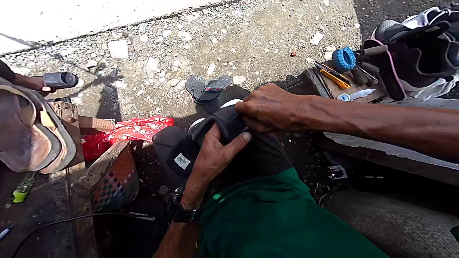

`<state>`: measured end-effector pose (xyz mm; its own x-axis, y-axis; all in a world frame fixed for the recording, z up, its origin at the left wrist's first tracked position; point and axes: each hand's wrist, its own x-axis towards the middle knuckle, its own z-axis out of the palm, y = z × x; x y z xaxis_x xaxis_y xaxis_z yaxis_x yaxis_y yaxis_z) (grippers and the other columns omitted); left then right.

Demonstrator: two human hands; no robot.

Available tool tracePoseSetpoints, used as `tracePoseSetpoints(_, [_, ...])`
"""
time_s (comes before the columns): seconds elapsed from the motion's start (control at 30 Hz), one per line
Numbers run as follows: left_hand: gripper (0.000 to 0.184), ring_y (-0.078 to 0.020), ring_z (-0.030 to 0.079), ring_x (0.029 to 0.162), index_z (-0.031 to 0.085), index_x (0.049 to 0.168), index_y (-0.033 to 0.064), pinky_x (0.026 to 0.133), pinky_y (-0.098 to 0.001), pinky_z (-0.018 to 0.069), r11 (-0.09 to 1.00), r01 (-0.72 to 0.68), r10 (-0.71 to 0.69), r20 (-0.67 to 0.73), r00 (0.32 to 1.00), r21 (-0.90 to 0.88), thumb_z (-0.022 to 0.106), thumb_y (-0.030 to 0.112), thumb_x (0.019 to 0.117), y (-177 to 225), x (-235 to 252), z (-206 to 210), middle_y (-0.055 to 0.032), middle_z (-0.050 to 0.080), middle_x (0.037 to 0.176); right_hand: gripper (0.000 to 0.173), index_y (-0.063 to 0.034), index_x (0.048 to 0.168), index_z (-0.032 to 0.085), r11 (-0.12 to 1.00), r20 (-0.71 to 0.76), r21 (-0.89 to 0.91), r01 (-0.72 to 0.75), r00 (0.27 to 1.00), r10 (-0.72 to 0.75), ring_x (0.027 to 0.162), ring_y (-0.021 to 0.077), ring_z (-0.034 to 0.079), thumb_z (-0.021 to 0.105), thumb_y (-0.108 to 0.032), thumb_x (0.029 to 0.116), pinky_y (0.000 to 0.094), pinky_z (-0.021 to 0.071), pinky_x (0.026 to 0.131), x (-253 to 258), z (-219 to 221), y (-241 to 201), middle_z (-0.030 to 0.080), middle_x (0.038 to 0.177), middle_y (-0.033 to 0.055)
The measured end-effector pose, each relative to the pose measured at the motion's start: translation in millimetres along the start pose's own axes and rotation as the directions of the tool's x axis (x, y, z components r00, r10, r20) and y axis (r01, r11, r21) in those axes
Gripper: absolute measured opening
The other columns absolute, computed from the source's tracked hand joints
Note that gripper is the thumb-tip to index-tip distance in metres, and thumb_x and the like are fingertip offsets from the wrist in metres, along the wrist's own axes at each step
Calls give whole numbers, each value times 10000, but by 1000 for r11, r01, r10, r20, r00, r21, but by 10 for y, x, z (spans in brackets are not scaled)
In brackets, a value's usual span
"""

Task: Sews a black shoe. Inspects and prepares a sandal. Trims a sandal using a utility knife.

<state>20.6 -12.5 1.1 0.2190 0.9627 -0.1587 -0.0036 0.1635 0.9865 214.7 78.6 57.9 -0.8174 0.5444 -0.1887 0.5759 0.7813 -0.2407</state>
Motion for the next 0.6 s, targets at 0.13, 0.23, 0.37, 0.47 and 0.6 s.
tracePoseSetpoints(0.13, [348, -19, 629, 734, 695, 1122, 124, 683, -199, 537, 977, 121, -167, 278, 946, 174, 786, 366, 890, -1, 18, -444, 74, 691, 868, 140, -103, 880, 644, 989, -68, -99, 106, 991, -113, 545, 238, 576, 586, -205, 956, 409, 423, 471, -144, -5, 49, 545, 648, 36])
tracePoseSetpoints(0.23, [149, -9, 594, 677, 715, 1024, 81, 652, -184, 513, 993, 114, -119, 209, 971, 35, 752, 184, 923, -113, -66, -520, 67, 662, 785, 153, -101, 879, 638, 984, -116, -147, 102, 986, -119, 519, 236, 564, 562, -201, 966, 393, 406, 440, -215, -2, 50, 534, 646, 41])
tracePoseSetpoints(0.37, [88, -48, 666, 770, 786, 967, 57, 713, -211, 557, 996, -79, 76, -71, 995, -45, 721, 111, 944, -238, -252, -409, -1, 743, 871, 201, -107, 875, 634, 985, -171, -148, 86, 979, -111, 533, 231, 571, 515, -222, 988, 386, 402, 441, -328, 60, 91, 537, 651, 35])
tracePoseSetpoints(0.47, [78, -65, 650, 870, 796, 932, 50, 783, -220, 548, 969, -209, 229, -164, 959, 132, 764, 116, 906, -71, -386, -389, -13, 703, 908, 268, -98, 877, 633, 988, -222, -131, 82, 969, -110, 539, 265, 591, 461, -251, 1016, 420, 429, 436, -341, 49, 122, 553, 659, 60])
tracePoseSetpoints(0.6, [89, -136, 598, 1171, 750, 868, 24, 1011, -293, 495, 922, -365, 384, -188, 904, 130, 772, 110, 856, 198, -530, -450, -119, 675, 1194, 317, -87, 871, 644, 986, -285, -136, 99, 949, -134, 509, 304, 596, 438, -287, 1007, 456, 419, 399, -293, 52, 115, 577, 661, 88])
